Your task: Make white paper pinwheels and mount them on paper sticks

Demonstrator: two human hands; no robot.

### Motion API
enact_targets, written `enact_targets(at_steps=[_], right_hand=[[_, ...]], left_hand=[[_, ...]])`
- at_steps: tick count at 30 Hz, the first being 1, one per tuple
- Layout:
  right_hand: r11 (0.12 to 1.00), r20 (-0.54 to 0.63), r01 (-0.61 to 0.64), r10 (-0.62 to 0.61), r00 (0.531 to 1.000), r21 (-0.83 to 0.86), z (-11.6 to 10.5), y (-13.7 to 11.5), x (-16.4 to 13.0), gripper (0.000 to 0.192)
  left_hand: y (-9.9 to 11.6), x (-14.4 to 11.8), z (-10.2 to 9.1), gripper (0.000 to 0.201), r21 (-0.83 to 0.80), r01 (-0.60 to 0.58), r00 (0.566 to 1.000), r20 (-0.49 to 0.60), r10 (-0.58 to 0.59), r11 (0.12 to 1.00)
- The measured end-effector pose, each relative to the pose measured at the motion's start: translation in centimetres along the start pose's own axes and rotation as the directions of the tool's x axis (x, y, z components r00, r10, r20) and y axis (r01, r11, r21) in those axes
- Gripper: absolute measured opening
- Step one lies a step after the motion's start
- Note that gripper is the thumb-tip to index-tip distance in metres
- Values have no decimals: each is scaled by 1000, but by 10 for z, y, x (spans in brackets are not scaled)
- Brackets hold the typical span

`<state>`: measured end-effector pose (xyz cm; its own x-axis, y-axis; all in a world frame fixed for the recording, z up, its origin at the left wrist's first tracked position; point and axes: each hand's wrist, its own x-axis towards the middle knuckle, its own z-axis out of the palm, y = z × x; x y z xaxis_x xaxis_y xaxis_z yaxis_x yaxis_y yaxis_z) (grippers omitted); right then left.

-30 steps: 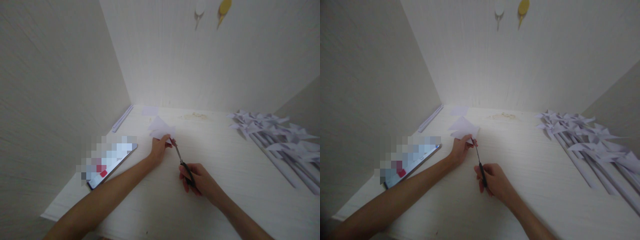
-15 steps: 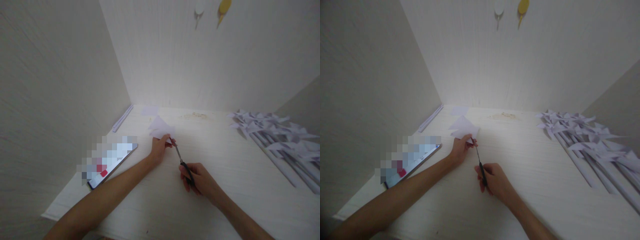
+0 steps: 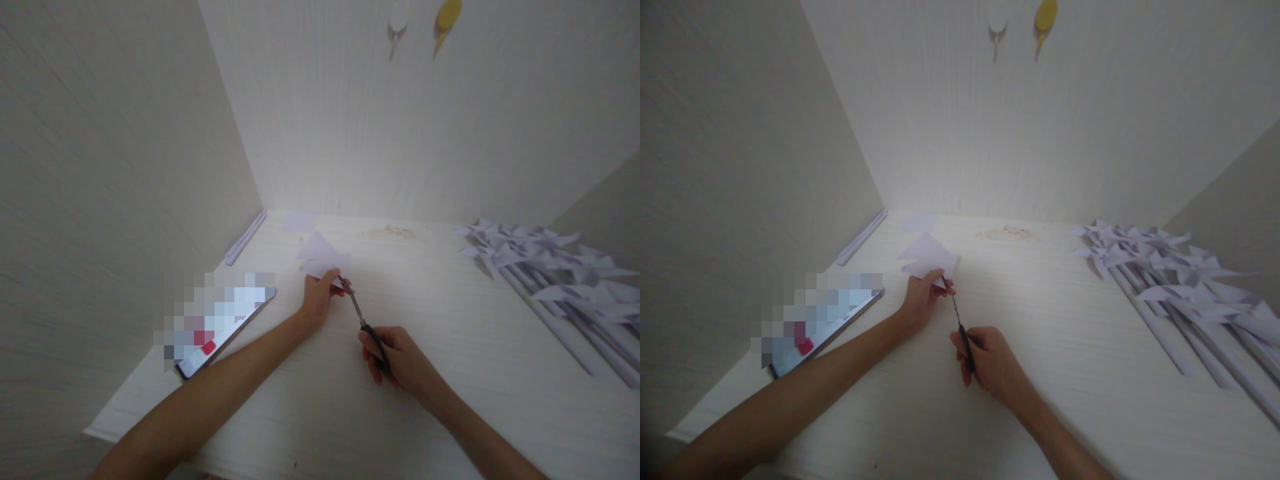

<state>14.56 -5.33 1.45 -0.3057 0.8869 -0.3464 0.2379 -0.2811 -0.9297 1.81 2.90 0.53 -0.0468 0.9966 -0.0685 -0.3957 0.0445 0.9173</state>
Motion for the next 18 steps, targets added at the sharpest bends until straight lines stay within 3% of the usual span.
enact_targets(at_steps=[18], right_hand=[[998,106,9,-16,994,67,-4,-3,0,42]], left_hand=[[-2,6,-2,12,-57,15,1000,-23,-16,998]])
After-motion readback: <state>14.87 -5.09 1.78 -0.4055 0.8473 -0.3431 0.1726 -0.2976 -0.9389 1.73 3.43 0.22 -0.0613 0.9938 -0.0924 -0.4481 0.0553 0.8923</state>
